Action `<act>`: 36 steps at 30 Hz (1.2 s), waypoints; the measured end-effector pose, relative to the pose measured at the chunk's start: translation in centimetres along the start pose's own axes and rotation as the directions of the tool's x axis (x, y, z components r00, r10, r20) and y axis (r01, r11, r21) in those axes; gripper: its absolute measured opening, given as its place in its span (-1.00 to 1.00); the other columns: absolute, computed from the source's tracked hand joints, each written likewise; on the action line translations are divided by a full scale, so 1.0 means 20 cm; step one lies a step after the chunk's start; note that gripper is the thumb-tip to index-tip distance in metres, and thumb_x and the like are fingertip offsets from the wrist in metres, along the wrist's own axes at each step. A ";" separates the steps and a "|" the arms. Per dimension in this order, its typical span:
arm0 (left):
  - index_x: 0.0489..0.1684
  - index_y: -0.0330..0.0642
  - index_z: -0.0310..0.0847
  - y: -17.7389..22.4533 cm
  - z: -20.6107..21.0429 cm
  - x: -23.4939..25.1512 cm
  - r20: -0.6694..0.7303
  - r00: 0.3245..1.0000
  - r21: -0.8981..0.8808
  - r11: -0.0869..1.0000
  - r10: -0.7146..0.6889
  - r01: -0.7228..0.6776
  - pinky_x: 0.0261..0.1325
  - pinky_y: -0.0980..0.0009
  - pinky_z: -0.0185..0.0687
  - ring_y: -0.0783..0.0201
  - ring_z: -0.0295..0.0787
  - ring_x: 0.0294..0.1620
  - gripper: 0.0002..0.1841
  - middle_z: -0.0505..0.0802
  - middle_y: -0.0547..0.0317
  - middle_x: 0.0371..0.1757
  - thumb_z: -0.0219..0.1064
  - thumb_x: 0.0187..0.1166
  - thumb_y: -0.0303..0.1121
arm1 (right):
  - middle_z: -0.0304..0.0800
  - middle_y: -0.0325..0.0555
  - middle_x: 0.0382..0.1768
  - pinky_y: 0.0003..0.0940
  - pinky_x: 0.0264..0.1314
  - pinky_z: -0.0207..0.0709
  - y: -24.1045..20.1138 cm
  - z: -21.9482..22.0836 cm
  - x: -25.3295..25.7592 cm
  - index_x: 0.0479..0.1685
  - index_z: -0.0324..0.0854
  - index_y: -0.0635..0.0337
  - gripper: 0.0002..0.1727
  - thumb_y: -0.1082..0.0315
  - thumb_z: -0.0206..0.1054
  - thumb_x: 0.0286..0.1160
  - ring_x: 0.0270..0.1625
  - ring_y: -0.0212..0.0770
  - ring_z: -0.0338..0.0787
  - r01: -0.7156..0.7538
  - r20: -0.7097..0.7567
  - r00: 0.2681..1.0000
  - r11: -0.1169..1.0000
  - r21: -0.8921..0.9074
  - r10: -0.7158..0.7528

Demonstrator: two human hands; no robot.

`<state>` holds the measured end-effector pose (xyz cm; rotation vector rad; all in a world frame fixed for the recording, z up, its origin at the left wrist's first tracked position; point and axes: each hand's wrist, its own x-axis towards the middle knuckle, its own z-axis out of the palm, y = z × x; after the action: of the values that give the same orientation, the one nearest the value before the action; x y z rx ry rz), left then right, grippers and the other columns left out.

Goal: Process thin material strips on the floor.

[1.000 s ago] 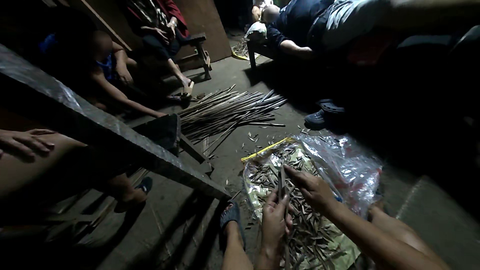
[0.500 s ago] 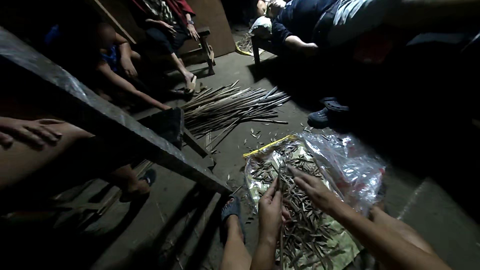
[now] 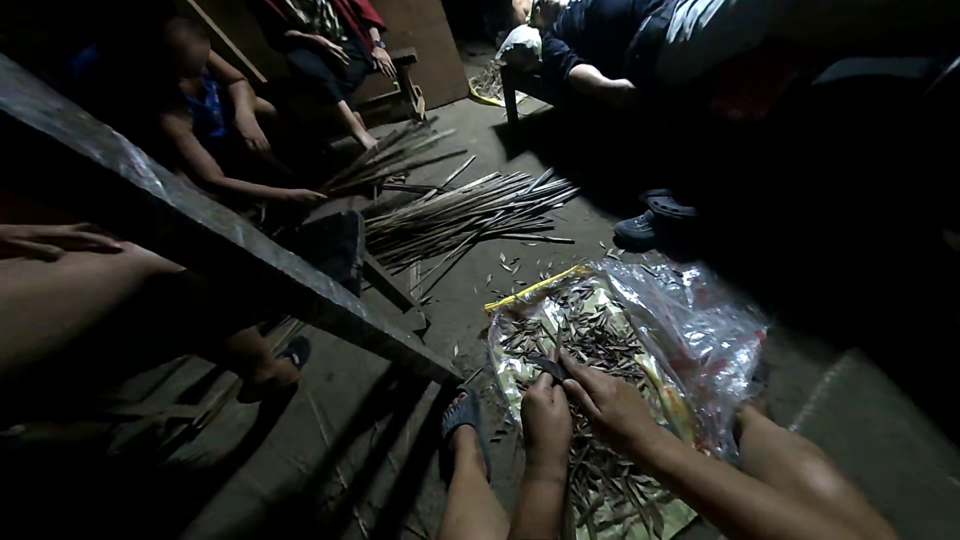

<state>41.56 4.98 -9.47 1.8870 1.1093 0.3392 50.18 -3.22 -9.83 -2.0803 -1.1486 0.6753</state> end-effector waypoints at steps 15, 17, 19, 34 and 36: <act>0.43 -0.35 0.66 -0.03 0.10 -0.07 -0.162 0.911 0.233 0.912 0.378 -0.337 -0.21 0.05 0.79 -0.08 0.89 -0.33 -0.55 0.90 -0.26 -0.08 0.21 0.56 -0.68 | 0.72 0.23 0.37 0.26 0.40 0.47 0.09 -0.15 0.11 0.83 0.20 0.05 -0.43 0.13 -0.15 0.91 0.32 0.24 0.75 -0.156 -0.055 0.985 0.980 0.126 0.164; 0.48 -0.31 0.63 -0.04 0.09 -0.08 -0.135 0.927 0.184 0.929 0.349 -0.322 -0.31 0.13 0.76 0.02 0.84 -0.42 -0.53 0.89 -0.22 -0.07 0.17 0.59 -0.67 | 0.66 0.20 0.45 0.21 0.48 0.42 0.14 -0.18 0.15 0.83 0.19 0.07 -0.42 0.11 -0.18 0.92 0.41 0.19 0.70 -0.190 -0.066 0.976 0.960 0.208 0.208; 0.54 -0.31 0.58 -0.03 0.06 -0.07 -0.079 0.962 0.088 0.963 0.262 -0.256 -0.32 0.22 0.72 0.13 0.79 -0.43 -0.54 0.88 -0.21 -0.01 0.12 0.66 -0.64 | 0.56 0.20 0.55 0.18 0.57 0.34 0.16 -0.19 0.18 0.84 0.17 0.12 -0.41 0.11 -0.18 0.93 0.53 0.15 0.61 -0.217 -0.040 0.971 0.934 0.283 0.238; -0.02 -0.54 0.76 -0.01 0.02 -0.05 -0.082 0.979 0.108 0.978 0.188 -0.178 -0.17 0.09 0.72 0.00 0.80 -0.33 -0.74 0.83 -0.27 -0.25 0.12 0.62 -0.62 | 0.56 0.17 0.55 0.10 0.55 0.39 0.03 -0.11 0.05 0.86 0.11 0.08 -0.39 0.09 -0.14 0.91 0.49 0.07 0.64 -0.117 0.199 0.979 0.929 0.352 0.048; -0.14 -0.55 0.76 0.01 0.02 -0.06 -0.107 0.974 0.152 0.972 0.199 -0.182 -0.02 0.00 0.69 -0.10 0.83 -0.21 -0.77 0.84 -0.29 -0.28 0.14 0.56 -0.65 | 0.70 0.24 0.35 0.18 0.41 0.46 0.02 -0.10 0.04 0.86 0.12 0.05 -0.39 0.07 -0.11 0.90 0.30 0.14 0.73 -0.115 0.194 0.980 0.942 0.316 0.055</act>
<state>41.21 3.77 -9.32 2.1293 1.0563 0.5010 52.18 -3.28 -8.96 -1.8215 -0.9694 1.0424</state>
